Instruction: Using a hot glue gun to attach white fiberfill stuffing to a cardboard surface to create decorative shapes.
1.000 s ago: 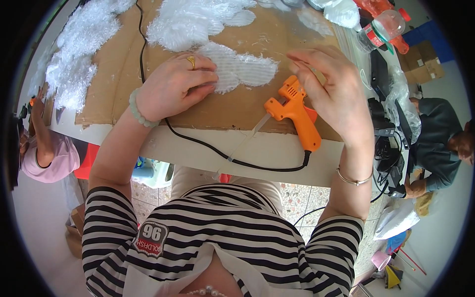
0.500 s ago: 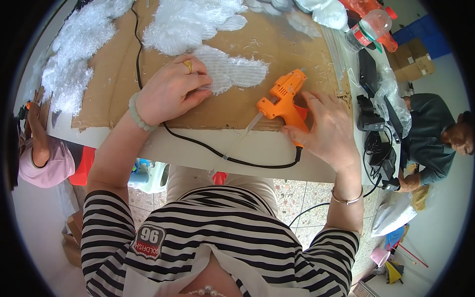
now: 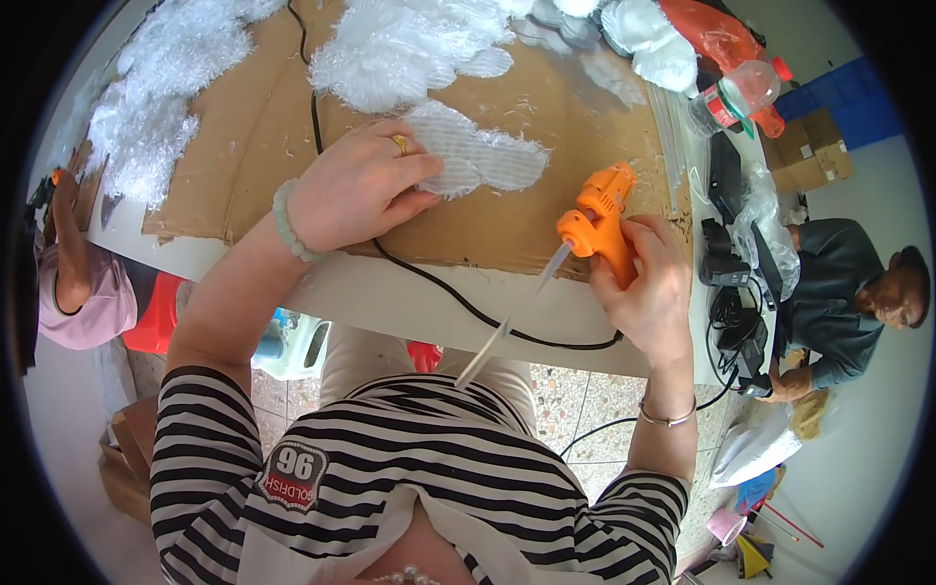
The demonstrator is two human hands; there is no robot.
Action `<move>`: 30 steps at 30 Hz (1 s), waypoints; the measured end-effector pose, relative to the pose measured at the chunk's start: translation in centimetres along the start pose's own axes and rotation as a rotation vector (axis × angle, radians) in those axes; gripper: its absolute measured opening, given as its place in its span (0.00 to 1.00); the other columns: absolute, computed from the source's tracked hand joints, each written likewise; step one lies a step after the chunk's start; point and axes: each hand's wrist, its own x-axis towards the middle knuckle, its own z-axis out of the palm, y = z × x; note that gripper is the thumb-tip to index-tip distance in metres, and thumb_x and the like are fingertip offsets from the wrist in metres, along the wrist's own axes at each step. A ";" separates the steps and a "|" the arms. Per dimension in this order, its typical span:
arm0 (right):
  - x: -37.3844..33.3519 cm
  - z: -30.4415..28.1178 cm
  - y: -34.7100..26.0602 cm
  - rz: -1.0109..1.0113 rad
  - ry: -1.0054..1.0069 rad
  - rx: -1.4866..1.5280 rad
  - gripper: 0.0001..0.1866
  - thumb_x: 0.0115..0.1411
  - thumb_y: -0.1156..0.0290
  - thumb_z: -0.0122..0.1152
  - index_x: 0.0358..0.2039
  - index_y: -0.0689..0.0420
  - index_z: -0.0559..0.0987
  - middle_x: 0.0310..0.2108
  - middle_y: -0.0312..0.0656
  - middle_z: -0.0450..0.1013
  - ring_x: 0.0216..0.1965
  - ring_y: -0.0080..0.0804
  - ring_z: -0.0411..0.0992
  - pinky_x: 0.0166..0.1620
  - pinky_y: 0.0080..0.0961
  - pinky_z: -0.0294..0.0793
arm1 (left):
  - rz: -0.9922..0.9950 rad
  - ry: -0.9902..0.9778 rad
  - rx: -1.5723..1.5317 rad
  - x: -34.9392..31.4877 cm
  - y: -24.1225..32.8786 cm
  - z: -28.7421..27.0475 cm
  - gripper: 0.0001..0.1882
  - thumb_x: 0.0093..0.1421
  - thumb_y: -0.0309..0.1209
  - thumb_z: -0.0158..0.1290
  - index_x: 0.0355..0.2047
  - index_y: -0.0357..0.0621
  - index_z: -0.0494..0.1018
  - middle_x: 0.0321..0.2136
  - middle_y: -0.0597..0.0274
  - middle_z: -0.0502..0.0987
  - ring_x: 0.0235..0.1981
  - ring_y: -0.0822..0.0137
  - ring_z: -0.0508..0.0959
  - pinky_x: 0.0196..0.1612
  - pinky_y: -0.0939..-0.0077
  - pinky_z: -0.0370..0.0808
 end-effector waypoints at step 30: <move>4.1 3.0 -0.3 0.211 -0.341 1.026 0.27 0.60 0.51 0.50 0.45 0.65 0.69 0.37 0.47 0.71 0.39 0.33 0.70 0.44 0.30 0.69 | 0.025 -0.084 0.034 -0.3 0.1 0.2 0.05 0.45 0.25 0.52 0.25 0.40 0.70 0.19 0.58 0.72 0.27 0.59 0.74 0.35 0.67 0.70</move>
